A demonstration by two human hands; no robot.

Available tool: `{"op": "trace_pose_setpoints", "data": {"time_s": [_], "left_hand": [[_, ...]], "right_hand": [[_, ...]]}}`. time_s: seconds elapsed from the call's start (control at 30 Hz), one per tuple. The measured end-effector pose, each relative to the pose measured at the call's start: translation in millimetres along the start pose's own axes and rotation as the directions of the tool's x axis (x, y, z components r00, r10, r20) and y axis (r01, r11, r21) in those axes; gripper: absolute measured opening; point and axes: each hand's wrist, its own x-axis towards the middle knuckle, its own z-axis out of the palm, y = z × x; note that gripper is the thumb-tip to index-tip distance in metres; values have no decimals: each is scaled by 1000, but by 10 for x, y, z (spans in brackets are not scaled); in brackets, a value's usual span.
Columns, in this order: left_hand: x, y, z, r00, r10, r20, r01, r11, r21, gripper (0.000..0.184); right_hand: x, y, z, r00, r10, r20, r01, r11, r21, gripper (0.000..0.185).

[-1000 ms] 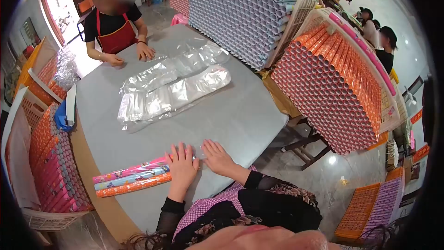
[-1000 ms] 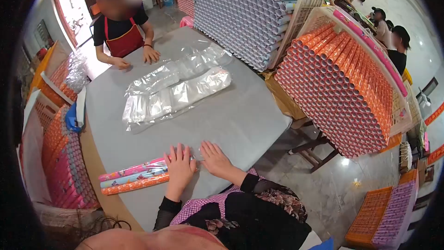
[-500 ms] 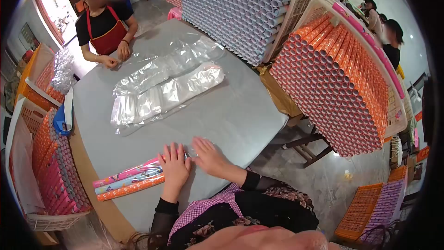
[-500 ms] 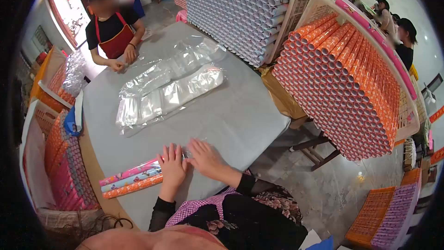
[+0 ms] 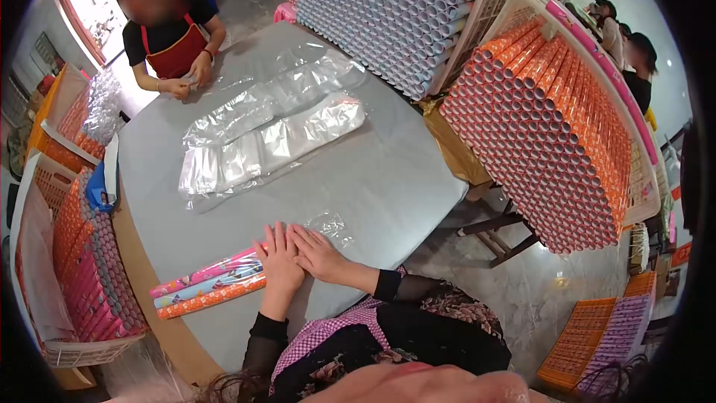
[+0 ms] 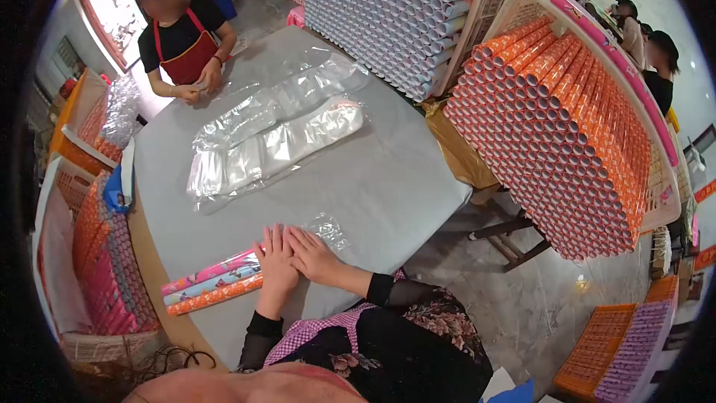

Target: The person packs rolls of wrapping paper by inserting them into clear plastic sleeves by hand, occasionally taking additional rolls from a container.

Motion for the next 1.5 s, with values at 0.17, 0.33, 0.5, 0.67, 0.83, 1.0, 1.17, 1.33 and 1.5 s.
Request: {"op": "trace_pose_setpoints", "data": {"time_s": [0.17,0.33,0.5,0.67,0.83,1.0,1.17,1.33,1.5], "left_hand": [[-13,-12,-18,998,41,-41,-40,999,10,61],[-10,-12,-28,999,42,-27,-42,999,-1,61],[-9,0,-39,999,46,-18,-45,999,21,61],[-19,-22,-20,997,52,-49,-52,999,1,61],[26,-119,34,996,86,-38,-92,970,-224,63],[-98,-107,-123,988,-3,-157,-2,999,-33,60],[-197,-308,21,936,-213,-279,232,972,35,59],[-379,-689,-16,863,-412,-294,455,886,94,61],[-576,-1160,-82,777,-555,-297,610,781,136,60]], "right_hand": [[0,-13,-11,1000,8,21,-8,999,-40,62],[5,-6,2,1000,-8,9,9,999,-32,61],[-6,14,17,1000,-1,13,1,1000,-25,60],[-6,27,26,1000,16,26,-16,1000,-1,61],[-82,198,46,1000,14,10,-14,1000,-7,65],[-99,319,-134,993,25,119,-15,996,-82,63],[-121,645,-317,966,-71,248,99,990,-100,59],[-117,749,-473,971,-3,239,34,992,-122,57],[-138,826,-460,972,-24,233,54,991,-126,58]]}}
